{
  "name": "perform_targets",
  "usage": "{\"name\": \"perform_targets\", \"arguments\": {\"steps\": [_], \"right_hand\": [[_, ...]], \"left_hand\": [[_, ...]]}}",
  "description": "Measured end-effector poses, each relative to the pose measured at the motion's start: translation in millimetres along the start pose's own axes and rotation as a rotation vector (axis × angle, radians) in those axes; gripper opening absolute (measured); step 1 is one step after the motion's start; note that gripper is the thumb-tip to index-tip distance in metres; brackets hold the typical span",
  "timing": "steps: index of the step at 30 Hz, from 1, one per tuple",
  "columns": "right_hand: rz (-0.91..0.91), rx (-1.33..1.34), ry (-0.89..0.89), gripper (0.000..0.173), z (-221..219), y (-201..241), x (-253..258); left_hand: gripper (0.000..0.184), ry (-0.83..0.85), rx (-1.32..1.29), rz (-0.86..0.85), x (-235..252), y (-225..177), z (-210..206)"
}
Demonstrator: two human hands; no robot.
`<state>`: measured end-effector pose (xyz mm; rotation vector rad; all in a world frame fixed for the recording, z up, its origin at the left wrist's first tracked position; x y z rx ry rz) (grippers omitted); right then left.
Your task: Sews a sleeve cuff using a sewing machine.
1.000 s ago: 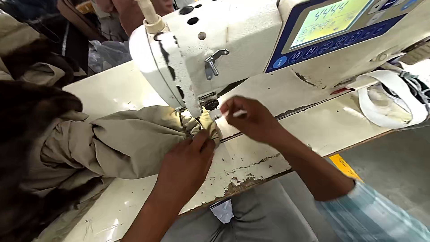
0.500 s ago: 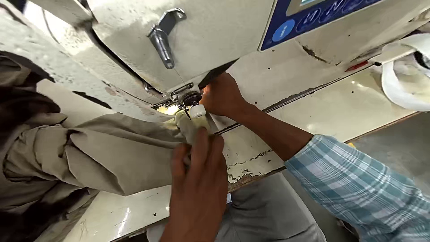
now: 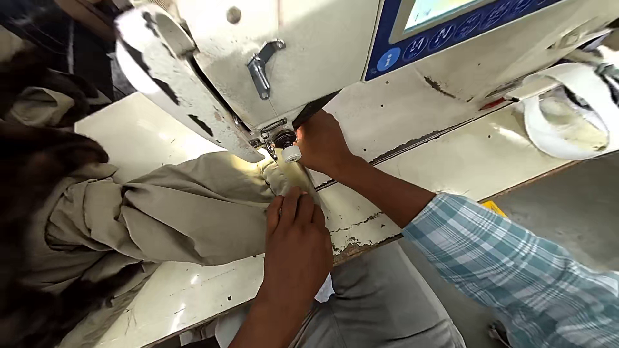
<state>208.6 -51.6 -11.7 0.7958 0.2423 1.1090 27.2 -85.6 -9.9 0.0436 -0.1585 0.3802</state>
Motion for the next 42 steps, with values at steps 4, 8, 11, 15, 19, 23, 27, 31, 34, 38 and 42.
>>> {"name": "perform_targets", "arguments": {"steps": [4,8,11,15,19,23,27,31,34,38,42], "right_hand": [[-0.040,0.144,0.019,0.015,15.0,7.1,-26.7],[-0.028,0.123,0.174,0.021,4.6,9.6,-58.2],[0.012,-0.059,0.147,0.019,-2.1,14.2,-56.8],[0.089,-0.216,0.085,0.015,-9.9,16.6,-60.4],[0.081,-0.196,0.097,0.010,-11.0,15.5,-62.7],[0.091,-0.190,0.097,0.016,-9.3,14.1,-63.4],[0.093,-0.185,0.093,0.020,-6.7,14.1,-66.3],[0.090,-0.143,0.053,0.016,-8.0,11.5,-68.0],[0.093,-0.120,0.039,0.016,-9.0,10.4,-68.2],[0.080,-0.106,0.048,0.017,-8.4,9.7,-68.6],[0.078,-0.088,0.054,0.018,-8.7,8.2,-68.8]], "left_hand": [[0.030,-0.011,-0.049,-0.016,-1.6,2.2,-2.4],[0.030,0.019,-0.069,-0.046,-4.8,2.8,-2.1],[0.025,0.093,-0.083,-0.153,-2.7,17.4,9.0],[0.029,0.183,-0.078,-0.378,17.5,68.3,30.3],[0.069,0.195,-0.072,-0.250,15.7,92.8,28.9],[0.058,0.122,-0.129,-0.192,9.8,86.8,13.1],[0.062,0.084,-0.170,-0.145,6.9,88.6,8.5],[0.070,0.041,-0.177,-0.089,4.1,87.2,2.4],[0.066,0.026,-0.181,-0.067,3.4,85.4,1.3],[0.065,0.036,-0.176,-0.047,4.0,84.9,2.0],[0.067,0.034,-0.190,-0.044,3.5,85.8,2.3]]}}
Point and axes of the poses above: each hand's wrist, its own x-axis towards the middle knuckle, its own z-axis out of the back of the hand, y = z × x, the point moved 1 cm from there along x, towards the middle knuckle, and after that the axes turned 5 degrees about y, right-handed, at the moved point
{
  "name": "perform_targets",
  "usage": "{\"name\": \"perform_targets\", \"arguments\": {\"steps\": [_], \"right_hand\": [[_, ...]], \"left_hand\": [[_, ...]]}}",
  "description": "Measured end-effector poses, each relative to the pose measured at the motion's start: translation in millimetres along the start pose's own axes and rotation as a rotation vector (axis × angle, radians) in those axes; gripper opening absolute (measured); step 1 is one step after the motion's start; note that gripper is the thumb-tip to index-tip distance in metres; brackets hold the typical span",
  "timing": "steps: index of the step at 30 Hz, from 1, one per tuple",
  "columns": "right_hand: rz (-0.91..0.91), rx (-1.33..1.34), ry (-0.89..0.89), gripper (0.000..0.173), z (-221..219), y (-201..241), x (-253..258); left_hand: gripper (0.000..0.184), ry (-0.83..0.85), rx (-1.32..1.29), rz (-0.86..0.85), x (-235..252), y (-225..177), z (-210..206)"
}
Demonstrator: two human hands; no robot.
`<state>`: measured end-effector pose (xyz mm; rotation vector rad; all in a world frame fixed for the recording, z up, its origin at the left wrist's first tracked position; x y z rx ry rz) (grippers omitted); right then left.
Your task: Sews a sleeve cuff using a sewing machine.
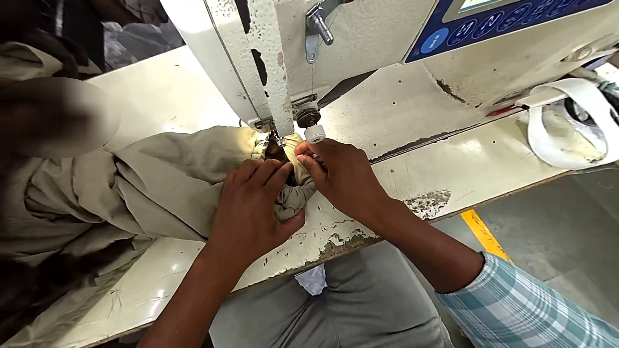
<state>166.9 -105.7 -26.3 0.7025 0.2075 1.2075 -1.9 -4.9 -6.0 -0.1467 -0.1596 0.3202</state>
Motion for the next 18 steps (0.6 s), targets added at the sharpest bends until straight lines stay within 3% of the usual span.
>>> {"name": "perform_targets", "arguments": {"steps": [11,14,18], "right_hand": [[0.006,0.005,0.005,0.018,0.0,0.4,-0.3],[0.006,-0.001,0.009,0.028,0.3,1.8,0.7],[0.003,-0.025,-0.004,0.029,-0.9,2.2,-1.7]], "left_hand": [[0.063,0.065,-0.011,-0.019,3.1,-2.1,3.4],[0.065,0.028,0.003,-0.042,0.9,-0.9,0.6],[0.070,0.042,0.007,-0.036,1.6,-0.6,-0.4]]}}
Point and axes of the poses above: each hand's wrist, its own x-axis towards the middle knuckle, its own z-axis out of the back of the hand, y = z × x, the point moved 1 cm from there along x, towards the middle knuckle, and after that the axes turned 5 degrees about y, right-handed, at the moved point
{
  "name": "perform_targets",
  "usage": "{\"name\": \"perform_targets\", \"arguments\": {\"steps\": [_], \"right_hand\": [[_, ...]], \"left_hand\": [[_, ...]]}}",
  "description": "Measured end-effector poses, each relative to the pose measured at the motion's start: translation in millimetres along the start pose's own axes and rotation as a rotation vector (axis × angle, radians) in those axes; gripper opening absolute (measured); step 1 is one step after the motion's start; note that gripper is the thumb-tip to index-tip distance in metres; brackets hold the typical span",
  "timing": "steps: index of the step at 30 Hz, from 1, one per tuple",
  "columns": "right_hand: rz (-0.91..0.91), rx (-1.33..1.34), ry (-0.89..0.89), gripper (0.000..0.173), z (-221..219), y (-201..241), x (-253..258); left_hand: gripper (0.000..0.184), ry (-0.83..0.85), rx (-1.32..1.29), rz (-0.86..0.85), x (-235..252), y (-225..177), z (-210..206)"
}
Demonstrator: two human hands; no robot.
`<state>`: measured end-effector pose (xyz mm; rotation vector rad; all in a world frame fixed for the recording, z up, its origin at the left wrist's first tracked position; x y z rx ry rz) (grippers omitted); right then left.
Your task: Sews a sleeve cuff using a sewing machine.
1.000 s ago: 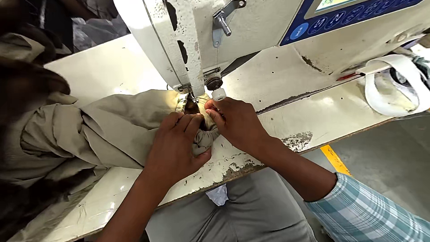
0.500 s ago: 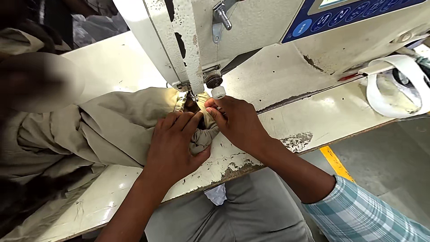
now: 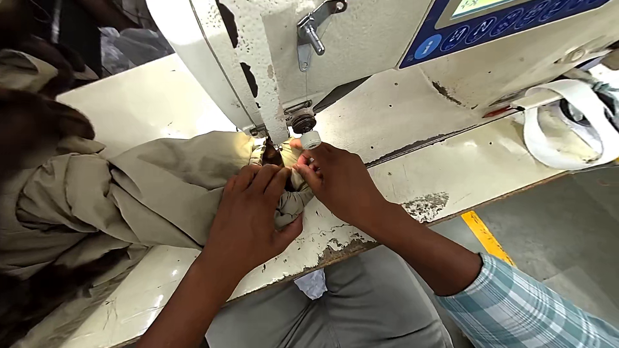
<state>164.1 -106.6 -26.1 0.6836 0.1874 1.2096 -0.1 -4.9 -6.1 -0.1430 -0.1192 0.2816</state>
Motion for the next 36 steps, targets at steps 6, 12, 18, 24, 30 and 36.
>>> {"name": "perform_targets", "arguments": {"steps": [6,12,18,24,30,36], "right_hand": [[-0.103,0.325,0.109,0.025,10.9,-13.0,14.3],[-0.078,0.172,0.076,0.019,23.3,-21.9,57.2],[-0.050,0.207,-0.098,0.010,20.3,-13.6,44.9],[0.026,0.047,-0.019,0.017,2.9,0.0,-4.9],[0.044,0.067,0.019,0.015,5.6,-1.9,1.3],[0.007,0.209,0.167,0.017,16.9,-3.4,11.6]], "left_hand": [[0.066,0.015,0.017,0.004,2.3,-3.0,0.3],[0.066,0.062,0.072,-0.026,4.4,-5.3,3.2],[0.065,0.064,0.084,-0.041,4.8,-5.5,4.2],[0.062,0.029,0.029,-0.056,3.1,-5.1,2.3],[0.038,-0.097,-0.023,-0.113,-4.2,-3.5,0.3],[0.057,-0.085,-0.038,-0.003,-3.1,-2.7,-3.7]]}}
Point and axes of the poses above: each hand's wrist, its own x-axis towards the middle knuckle, its own z-axis out of the back of the hand, y = z × x, the point moved 1 cm from there along x, towards the middle knuckle, and after that the axes turned 5 degrees about y, right-handed, at the moved point
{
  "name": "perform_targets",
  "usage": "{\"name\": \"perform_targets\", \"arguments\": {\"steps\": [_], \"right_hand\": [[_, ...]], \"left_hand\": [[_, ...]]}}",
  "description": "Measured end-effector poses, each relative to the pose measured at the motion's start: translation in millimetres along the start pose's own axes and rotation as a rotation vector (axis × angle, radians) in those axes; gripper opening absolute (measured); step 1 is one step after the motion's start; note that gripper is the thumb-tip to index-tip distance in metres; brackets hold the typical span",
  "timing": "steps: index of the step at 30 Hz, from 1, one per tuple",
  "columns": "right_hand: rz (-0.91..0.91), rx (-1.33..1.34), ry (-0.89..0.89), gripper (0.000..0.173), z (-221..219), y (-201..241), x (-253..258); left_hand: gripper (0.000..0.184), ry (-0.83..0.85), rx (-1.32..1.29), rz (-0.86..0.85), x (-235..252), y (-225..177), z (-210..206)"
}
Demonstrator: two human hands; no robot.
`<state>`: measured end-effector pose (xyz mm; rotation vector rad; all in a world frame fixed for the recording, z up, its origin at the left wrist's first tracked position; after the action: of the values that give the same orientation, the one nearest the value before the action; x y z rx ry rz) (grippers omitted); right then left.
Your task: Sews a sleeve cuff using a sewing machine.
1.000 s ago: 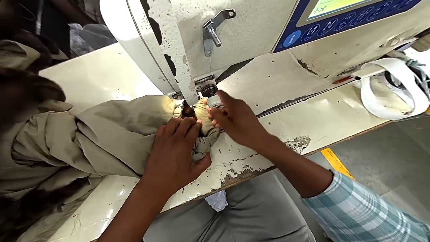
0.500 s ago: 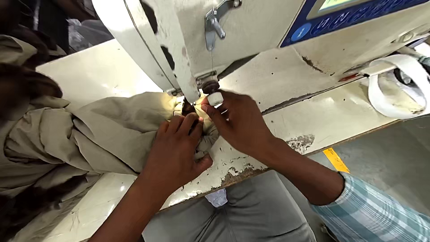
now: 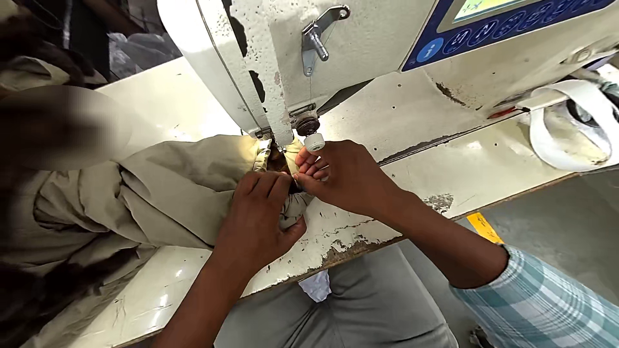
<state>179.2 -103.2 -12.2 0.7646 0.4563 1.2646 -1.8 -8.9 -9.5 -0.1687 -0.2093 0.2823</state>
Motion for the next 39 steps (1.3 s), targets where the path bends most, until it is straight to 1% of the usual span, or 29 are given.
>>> {"name": "perform_targets", "arguments": {"steps": [4,8,12,15,18,21,25,27,29,32,34,37,39], "right_hand": [[-0.033,0.072,-0.012,0.014,0.7,-0.7,-3.5],[-0.077,0.073,-0.019,0.013,-1.8,0.3,-5.1],[-0.089,0.114,-0.056,0.012,-4.9,-1.9,-7.1],[-0.090,0.150,-0.076,0.013,-7.0,-3.0,-8.8],[-0.115,0.169,-0.073,0.014,-7.9,-2.9,-10.5],[-0.110,0.184,-0.093,0.013,-8.3,-2.9,-10.4],[-0.089,0.179,-0.087,0.013,-7.6,-5.8,-11.7],[-0.066,0.144,-0.088,0.013,-7.2,-5.6,-11.3],[-0.024,0.080,-0.102,0.013,-8.3,-3.5,-10.3],[-0.001,0.026,-0.112,0.011,-9.5,-1.6,-11.9],[-0.015,0.048,-0.094,0.012,-8.2,-3.6,-11.5],[-0.103,0.204,0.004,0.020,6.5,-10.5,6.3],[-0.112,0.138,-0.045,0.023,14.4,-10.9,25.8]], "left_hand": [[0.061,-0.016,-0.042,0.020,-0.8,0.9,-1.4],[0.055,-0.003,-0.033,0.038,-2.9,2.5,-0.1],[0.061,0.030,-0.048,0.040,-0.6,1.4,0.9],[0.061,0.052,-0.045,0.062,0.3,-0.1,0.4],[0.062,0.028,-0.040,0.048,-1.6,-0.5,-4.0],[0.057,0.014,-0.068,0.029,-2.2,2.1,-4.5],[0.059,0.060,-0.052,0.014,1.3,-1.5,-2.4],[0.058,0.072,-0.058,0.022,2.7,-2.5,-0.4],[0.057,0.034,-0.070,0.025,1.3,0.5,-0.2],[0.065,-0.007,-0.060,0.030,-1.3,2.3,-2.2],[0.067,0.016,-0.043,0.040,-0.5,1.7,-3.8],[0.065,0.054,-0.022,0.044,1.7,0.3,-2.4],[0.065,0.080,-0.013,0.041,2.2,-0.7,-0.1]]}}
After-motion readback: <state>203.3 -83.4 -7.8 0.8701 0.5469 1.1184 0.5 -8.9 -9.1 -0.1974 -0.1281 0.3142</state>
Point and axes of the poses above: each hand's wrist, its own x-axis towards the middle knuckle, its own z-axis out of the back of the hand, y = z × x, the point moved 1 cm from there along x, towards the middle knuckle, and after that the axes turned 5 degrees about y, right-handed, at the moved point
